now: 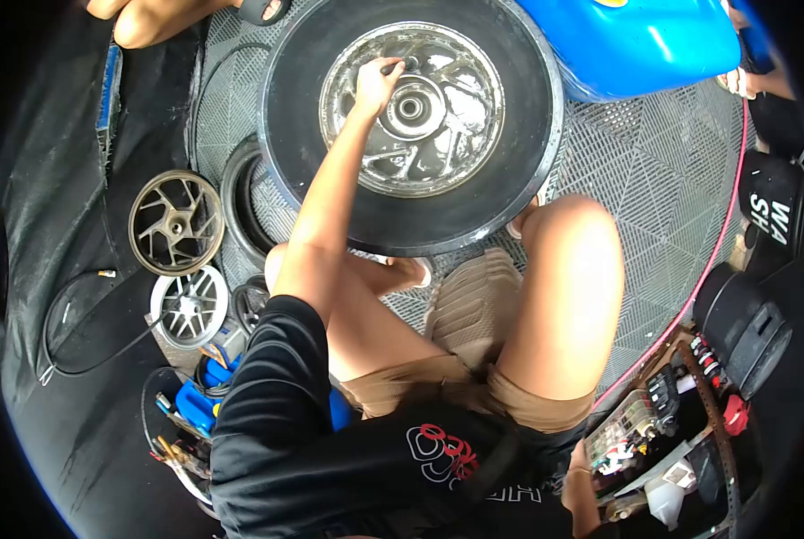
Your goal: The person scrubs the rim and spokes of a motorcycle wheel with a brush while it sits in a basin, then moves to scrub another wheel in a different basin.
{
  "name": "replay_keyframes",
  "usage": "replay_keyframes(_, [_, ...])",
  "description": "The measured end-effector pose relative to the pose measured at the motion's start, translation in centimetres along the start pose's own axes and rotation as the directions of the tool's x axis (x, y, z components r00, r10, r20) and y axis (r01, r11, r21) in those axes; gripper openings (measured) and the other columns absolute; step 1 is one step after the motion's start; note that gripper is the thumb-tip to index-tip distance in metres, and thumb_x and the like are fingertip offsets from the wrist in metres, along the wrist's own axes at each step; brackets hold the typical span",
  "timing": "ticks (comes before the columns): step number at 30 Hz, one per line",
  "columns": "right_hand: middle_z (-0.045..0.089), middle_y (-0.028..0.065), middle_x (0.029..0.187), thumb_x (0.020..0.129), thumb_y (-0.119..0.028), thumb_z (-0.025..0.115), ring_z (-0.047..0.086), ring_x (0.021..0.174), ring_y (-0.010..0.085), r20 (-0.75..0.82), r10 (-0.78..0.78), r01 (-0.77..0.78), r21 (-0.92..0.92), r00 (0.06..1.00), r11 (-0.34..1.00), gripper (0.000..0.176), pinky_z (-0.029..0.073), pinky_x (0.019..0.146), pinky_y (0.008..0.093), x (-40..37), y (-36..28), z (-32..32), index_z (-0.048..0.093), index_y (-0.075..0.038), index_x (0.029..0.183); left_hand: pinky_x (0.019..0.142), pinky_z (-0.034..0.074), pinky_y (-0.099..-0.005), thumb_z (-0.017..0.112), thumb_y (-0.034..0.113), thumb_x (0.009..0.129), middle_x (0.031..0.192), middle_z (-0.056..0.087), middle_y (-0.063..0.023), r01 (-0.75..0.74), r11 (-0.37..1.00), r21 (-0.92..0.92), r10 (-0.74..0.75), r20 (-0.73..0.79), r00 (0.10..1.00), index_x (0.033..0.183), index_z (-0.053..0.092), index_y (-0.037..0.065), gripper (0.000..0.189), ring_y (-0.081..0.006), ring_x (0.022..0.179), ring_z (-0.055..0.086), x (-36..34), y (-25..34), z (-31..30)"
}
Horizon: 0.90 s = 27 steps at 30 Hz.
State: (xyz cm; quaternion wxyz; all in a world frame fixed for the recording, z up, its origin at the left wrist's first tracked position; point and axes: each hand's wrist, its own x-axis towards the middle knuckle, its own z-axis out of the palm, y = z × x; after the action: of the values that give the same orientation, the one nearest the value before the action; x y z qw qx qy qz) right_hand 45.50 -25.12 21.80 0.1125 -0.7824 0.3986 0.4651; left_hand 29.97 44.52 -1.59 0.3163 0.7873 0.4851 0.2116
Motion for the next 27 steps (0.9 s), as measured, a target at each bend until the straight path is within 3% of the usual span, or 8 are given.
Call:
replay_keyframes(13, [0.053, 0.0044, 0.091, 0.084, -0.024, 0.048, 0.047, 0.084, 0.0125, 0.007, -0.120, 0.119, 0.087, 0.993, 0.989, 0.027, 0.035, 0.073, 0.0245, 0.2, 1.0, -1.3, 0.050, -0.001, 0.099, 0.081, 0.043, -0.0360, 0.059, 0.022, 0.075, 0.093, 0.060, -0.0162, 0.216, 0.973, 0.086, -0.223, 0.072, 0.972, 0.088, 0.065, 0.008, 0.020, -0.0309, 0.088, 0.056, 1.7, -1.9, 5.1])
replay_keyframes(18, [0.054, 0.0030, 0.083, 0.083, -0.021, 0.050, 0.048, 0.076, 0.0101, 0.044, -0.373, 0.366, 0.127, 0.927, 0.922, 0.021, 0.036, 0.067, 0.0220, 0.0, -4.0, 2.4, 0.052, -0.002, 0.092, 0.082, 0.043, -0.0357, 0.058, 0.023, 0.076, 0.091, 0.061, -0.0163, 0.204, 0.971, 0.125, -0.216, 0.091, 0.972, 0.088, 0.065, 0.009, 0.020, -0.0300, 0.089, 0.056, 1.7, -1.6, 4.5])
replay_keyframes(20, [0.055, 0.0025, 0.080, 0.083, -0.019, 0.050, 0.048, 0.073, 0.0092, 0.062, -0.606, 0.589, 0.173, 0.793, 0.789, 0.019, 0.037, 0.064, 0.0210, -2.0, -8.0, 5.3, 0.053, -0.002, 0.089, 0.079, 0.044, -0.0351, 0.058, 0.025, 0.076, 0.093, 0.061, -0.0140, 0.204, 0.970, 0.131, -0.217, 0.095, 0.971, 0.090, 0.064, 0.009, 0.023, -0.0292, 0.088, 0.057, 1.9, -0.8, 3.6])
replay_keyframes(23, [0.047, -0.0009, 0.065, 0.082, -0.017, 0.050, 0.042, 0.060, 0.0060, -0.025, -0.888, 0.868, 0.223, 0.459, 0.443, 0.015, 0.031, 0.054, 0.0182, -10.5, -14.8, 8.9, 0.049, -0.004, 0.075, 0.080, 0.044, -0.0353, 0.058, 0.025, 0.076, 0.094, 0.060, -0.0140, 0.074, 0.980, 0.186, -0.077, 0.010, 0.997, 0.090, 0.065, 0.008, 0.022, -0.0296, 0.087, 0.057, 1.8, -1.3, 3.7])
replay_keyframes(24, [0.045, 0.0003, 0.061, 0.080, -0.012, 0.049, 0.043, 0.057, 0.0092, -0.002, -0.967, 0.948, 0.199, 0.254, 0.249, 0.012, 0.033, 0.053, 0.0204, -14.3, -16.5, 10.0, 0.049, -0.004, 0.071, 0.081, 0.043, -0.0356, 0.058, 0.024, 0.076, 0.094, 0.060, -0.0145, 0.027, 0.984, 0.177, -0.033, 0.033, 0.999, 0.090, 0.064, 0.008, 0.022, -0.0298, 0.089, 0.057, 1.5, -1.4, 3.7])
replay_keyframes(25, [0.042, 0.0017, 0.057, 0.071, -0.007, 0.050, 0.039, 0.054, 0.0110, 0.173, -0.983, 0.997, -0.051, 0.061, 0.054, 0.004, 0.034, 0.052, 0.0250, -16.2, -17.2, 10.1, 0.049, -0.004, 0.069, 0.081, 0.043, -0.0356, 0.058, 0.024, 0.076, 0.094, 0.060, -0.0145, 0.024, 0.984, 0.178, -0.030, 0.032, 0.999, 0.090, 0.064, 0.008, 0.022, -0.0298, 0.089, 0.057, 1.5, -1.2, 3.5])
replay_keyframes(26, [0.049, 0.0058, 0.060, 0.060, -0.008, 0.055, 0.047, 0.057, 0.0177, 0.465, -0.855, 0.964, -0.010, -0.229, -0.264, 0.009, 0.038, 0.054, 0.0281, -19.5, -19.3, 11.4, 0.053, -0.004, 0.068, 0.082, 0.043, -0.0357, 0.059, 0.024, 0.076, 0.095, 0.060, -0.0148, 0.087, 0.980, 0.180, -0.108, 0.107, 0.988, 0.090, 0.064, 0.008, 0.022, -0.0298, 0.090, 0.056, 1.6, -1.0, 3.4])
replay_keyframes(27, [0.054, 0.0074, 0.065, 0.053, -0.009, 0.054, 0.052, 0.062, 0.0228, 0.733, -0.598, 0.894, 0.032, -0.324, -0.446, 0.015, 0.043, 0.057, 0.0312, -21.7, -20.6, 12.3, 0.056, -0.006, 0.067, 0.082, 0.042, -0.0358, 0.059, 0.024, 0.076, 0.096, 0.059, -0.0151, 0.150, 0.971, 0.186, -0.183, 0.179, 0.967, 0.090, 0.064, 0.008, 0.022, -0.0298, 0.091, 0.055, 1.8, -0.8, 3.3])
